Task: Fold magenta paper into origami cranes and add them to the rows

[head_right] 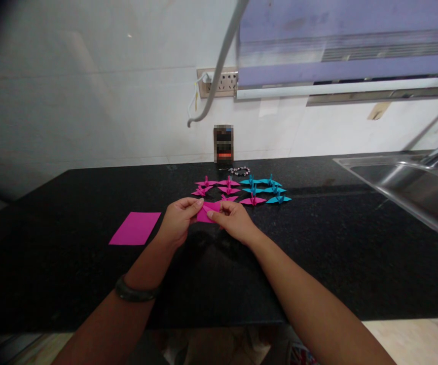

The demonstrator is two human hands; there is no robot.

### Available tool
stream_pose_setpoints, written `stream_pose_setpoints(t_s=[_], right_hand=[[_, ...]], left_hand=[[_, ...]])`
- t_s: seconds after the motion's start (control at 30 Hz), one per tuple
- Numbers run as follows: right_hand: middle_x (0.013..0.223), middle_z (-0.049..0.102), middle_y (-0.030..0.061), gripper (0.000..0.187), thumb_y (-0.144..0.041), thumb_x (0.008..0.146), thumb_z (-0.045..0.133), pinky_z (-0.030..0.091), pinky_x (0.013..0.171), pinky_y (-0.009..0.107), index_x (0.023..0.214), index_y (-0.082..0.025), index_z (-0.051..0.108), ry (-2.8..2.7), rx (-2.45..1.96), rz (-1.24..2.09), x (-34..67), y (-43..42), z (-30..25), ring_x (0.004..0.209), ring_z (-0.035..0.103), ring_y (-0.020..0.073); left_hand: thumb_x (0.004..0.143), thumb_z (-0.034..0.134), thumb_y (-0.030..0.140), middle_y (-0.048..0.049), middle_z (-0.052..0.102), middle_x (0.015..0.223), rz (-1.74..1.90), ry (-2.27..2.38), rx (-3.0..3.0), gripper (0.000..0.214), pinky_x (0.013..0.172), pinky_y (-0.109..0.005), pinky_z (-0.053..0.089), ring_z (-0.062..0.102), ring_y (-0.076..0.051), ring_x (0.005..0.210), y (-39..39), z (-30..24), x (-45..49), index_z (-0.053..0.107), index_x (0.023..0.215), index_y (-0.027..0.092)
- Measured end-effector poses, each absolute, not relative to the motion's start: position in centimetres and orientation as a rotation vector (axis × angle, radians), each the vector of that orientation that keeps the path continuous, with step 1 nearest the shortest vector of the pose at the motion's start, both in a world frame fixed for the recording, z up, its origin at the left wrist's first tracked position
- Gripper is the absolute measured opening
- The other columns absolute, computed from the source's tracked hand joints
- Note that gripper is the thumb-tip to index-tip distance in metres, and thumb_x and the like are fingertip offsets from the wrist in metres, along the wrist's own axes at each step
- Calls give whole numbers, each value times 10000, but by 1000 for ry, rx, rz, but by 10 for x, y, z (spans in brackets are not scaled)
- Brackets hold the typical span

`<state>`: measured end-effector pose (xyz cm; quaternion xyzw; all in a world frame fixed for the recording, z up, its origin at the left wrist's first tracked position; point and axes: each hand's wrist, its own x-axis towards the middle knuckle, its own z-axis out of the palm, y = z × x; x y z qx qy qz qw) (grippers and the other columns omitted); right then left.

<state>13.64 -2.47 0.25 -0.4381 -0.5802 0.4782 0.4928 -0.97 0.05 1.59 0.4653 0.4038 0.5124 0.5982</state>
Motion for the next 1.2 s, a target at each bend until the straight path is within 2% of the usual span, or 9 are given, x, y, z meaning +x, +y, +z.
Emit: stream_pose_setpoints(t_s=[0.1,0.23,0.33,0.5,0.7,0.93,1.2], right_hand=[[639,529,-29,289,-422,679,626,382,452,200,805,-165,590,-1380,-1039,1171,136,-25,2,513,456,77],[602,485,-44,262,-421,715,593,397,464,203,742,-162,564,-1362,-1033,1174,136,-24,0,477,433,62],[578,467,-50,281,-438,731,568,404,457,206,681,-163,534,-1312,-1052,1178,137,-22,-2,456,422,59],[575,466,-41,286,-437,735,559,398,420,192,670,-160,534,-1228,-1038,1208,138,-20,-2,471,423,66],[560,466,-35,281,-423,763,530,393,411,187,677,-156,539,-1234,-1054,1200,138,-19,-3,458,426,64],[548,469,-33,286,-428,769,519,397,411,193,671,-160,541,-1261,-1066,1195,138,-19,-3,444,420,65],[546,478,-31,282,-436,757,528,392,413,194,681,-166,544,-1226,-1066,1218,138,-18,-2,454,419,72]], left_hand=[[604,688,416,10,555,531,1162,908,1041,306,500,-232,427,489,-83,462,-1,17,-10,598,636,125],[664,628,450,-36,609,588,1130,862,1058,338,519,-257,463,551,-120,511,-3,20,-10,630,722,116],[682,625,385,-62,643,651,1113,844,1080,292,546,-274,483,585,-137,554,-4,24,-10,649,770,107],[628,663,238,-58,662,678,1103,861,1113,215,641,-305,509,615,-150,619,-4,25,-10,669,790,97],[642,659,252,-54,670,702,1097,857,1170,258,670,-319,510,615,-145,622,0,20,-11,669,848,97],[667,636,269,-46,665,675,1125,929,1256,274,620,-289,495,602,-140,594,2,16,-11,670,885,107],[666,630,266,-55,666,696,1124,950,1337,267,646,-303,497,609,-151,628,4,14,-11,670,870,98]])
